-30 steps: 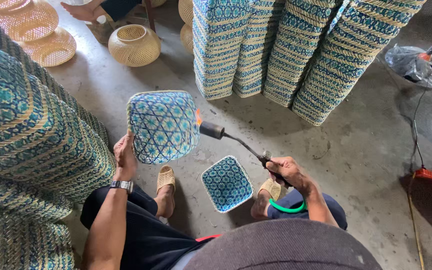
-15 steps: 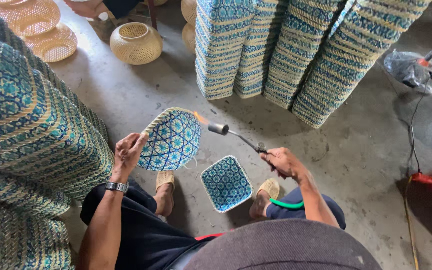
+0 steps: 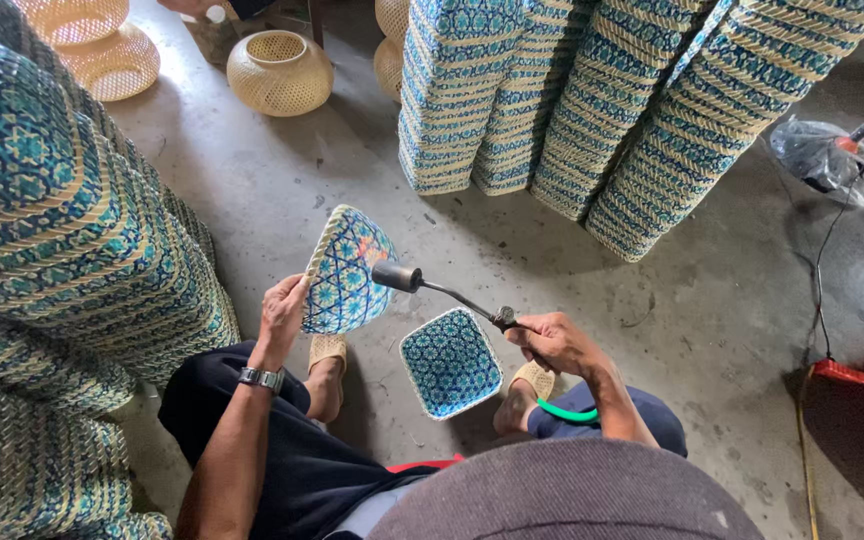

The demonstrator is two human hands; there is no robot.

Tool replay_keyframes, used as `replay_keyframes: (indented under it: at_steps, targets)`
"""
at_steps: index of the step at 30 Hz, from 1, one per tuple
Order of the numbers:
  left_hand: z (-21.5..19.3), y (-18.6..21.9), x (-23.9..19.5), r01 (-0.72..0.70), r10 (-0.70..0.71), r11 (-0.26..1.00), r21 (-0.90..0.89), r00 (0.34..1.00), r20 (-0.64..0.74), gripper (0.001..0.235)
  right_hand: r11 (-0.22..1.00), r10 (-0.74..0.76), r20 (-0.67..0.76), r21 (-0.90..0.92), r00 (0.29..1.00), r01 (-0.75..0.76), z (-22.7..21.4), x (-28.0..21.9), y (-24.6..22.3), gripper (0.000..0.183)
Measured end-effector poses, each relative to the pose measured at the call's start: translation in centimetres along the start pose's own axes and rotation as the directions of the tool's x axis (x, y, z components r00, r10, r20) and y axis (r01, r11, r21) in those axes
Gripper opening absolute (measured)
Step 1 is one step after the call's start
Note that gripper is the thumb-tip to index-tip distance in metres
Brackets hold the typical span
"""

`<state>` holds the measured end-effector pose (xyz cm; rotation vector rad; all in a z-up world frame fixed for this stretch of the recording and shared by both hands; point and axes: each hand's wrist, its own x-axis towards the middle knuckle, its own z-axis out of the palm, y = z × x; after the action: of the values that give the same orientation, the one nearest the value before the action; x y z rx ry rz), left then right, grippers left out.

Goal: The person uses a handheld torch to apply heat to the surface of woven baskets. They rotate each basket to treat different sides, then place it on a stack and pick up another basket to repeat the process.

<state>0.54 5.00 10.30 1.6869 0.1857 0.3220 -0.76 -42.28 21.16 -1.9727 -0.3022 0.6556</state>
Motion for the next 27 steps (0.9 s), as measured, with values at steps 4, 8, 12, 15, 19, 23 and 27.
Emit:
replay_keyframes:
  at_steps: [4,8,12,15,19,23,27]
  targets:
    - [1.0,-1.5,-0.3,0.109,-0.092,0.945,-0.309,0.993,0.07,0.032,0.996,0.079,-0.175,-0.019,0.981,-0.084,0.9,0.1,0.0,0.033]
    - [3.3,-2.7,-0.7,0.146,-0.09,0.816,-0.56,0.988,0.125,0.035,0.994,-0.052,-0.123,-0.097,0.991,0.04,1.6,0.4,-0.7,0.036]
    - [5.3,-3.4,-1.8,0.193,-0.122,0.725,-0.661,0.981,0.152,0.034,0.98,-0.1,-0.196,-0.188,0.975,0.062,2.5,0.2,-1.9,0.032]
    - [6.7,-3.6,-1.5,0.206,-0.185,0.672,-0.711,0.977,0.107,0.034,0.989,-0.019,-0.16,-0.148,0.987,-0.005,2.8,0.0,-2.8,0.035]
    - [7.3,-5.2,-0.8,0.208,-0.228,0.572,-0.793,0.97,0.09,0.033,0.962,-0.148,-0.164,-0.254,0.975,0.103,3.3,-0.5,-2.4,0.026]
    - [7.0,-7.8,1.1,0.199,-0.303,0.534,-0.822,0.952,0.033,0.03,0.955,-0.162,-0.143,-0.274,0.976,0.118,3.2,-0.4,-1.4,0.027]
    - [6.2,-9.7,2.7,0.082,-0.243,0.457,-0.886,0.969,-0.035,0.021,0.936,-0.246,-0.145,-0.292,0.958,0.196,3.5,-0.5,-0.5,0.024]
